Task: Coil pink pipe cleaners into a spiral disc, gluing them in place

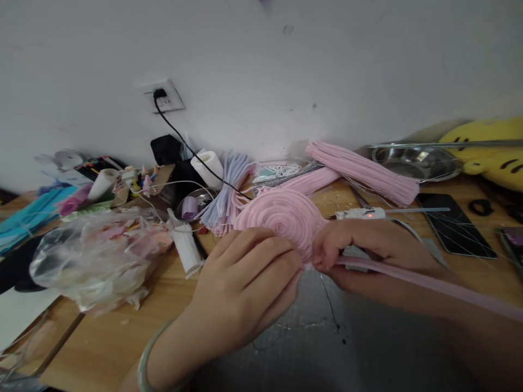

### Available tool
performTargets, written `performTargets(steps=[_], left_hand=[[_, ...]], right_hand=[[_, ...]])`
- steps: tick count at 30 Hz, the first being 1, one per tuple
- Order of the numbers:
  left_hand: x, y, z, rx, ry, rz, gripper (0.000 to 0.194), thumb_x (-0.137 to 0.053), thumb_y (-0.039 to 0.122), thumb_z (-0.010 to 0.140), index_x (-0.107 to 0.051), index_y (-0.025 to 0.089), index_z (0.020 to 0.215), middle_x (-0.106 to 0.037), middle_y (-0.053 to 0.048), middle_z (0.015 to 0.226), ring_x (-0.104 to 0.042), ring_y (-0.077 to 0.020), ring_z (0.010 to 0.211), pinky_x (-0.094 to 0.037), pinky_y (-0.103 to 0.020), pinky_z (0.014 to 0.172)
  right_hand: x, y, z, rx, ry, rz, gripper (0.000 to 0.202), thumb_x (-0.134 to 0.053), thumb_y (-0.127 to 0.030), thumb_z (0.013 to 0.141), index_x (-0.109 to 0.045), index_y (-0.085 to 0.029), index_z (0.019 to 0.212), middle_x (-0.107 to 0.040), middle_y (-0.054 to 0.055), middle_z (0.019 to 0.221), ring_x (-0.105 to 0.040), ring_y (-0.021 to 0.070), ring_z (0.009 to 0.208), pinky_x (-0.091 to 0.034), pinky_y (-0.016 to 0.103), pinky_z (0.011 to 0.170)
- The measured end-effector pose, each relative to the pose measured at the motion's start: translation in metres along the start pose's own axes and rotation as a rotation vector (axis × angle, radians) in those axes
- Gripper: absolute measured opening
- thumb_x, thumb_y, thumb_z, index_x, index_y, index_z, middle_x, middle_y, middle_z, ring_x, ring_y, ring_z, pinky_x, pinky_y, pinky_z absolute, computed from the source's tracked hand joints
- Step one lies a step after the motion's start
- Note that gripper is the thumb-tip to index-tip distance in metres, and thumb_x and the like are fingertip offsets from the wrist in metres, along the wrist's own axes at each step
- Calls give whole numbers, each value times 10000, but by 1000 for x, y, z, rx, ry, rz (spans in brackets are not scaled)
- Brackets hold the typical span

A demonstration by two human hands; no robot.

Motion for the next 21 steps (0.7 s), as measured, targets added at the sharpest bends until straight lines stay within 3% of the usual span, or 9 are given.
performTargets(steps=[21], left_hand=[[-5, 0, -4, -24, -19, 9, 88, -599, 135, 888, -619, 147, 972, -668, -14, 936, -570, -184, 892, -462, -340, 774]], right_hand=[[1, -6, 1, 95, 40, -6, 106, -584, -88, 777, -608, -187, 745, -701, -33, 752, -643, 65, 704, -467, 160, 665]])
Point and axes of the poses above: each hand's wrist, its own z-axis towards the middle knuckle, its own x-axis out of the back of the hand, y = z × x, the point moved 9 cm from there along z, towards the middle knuckle
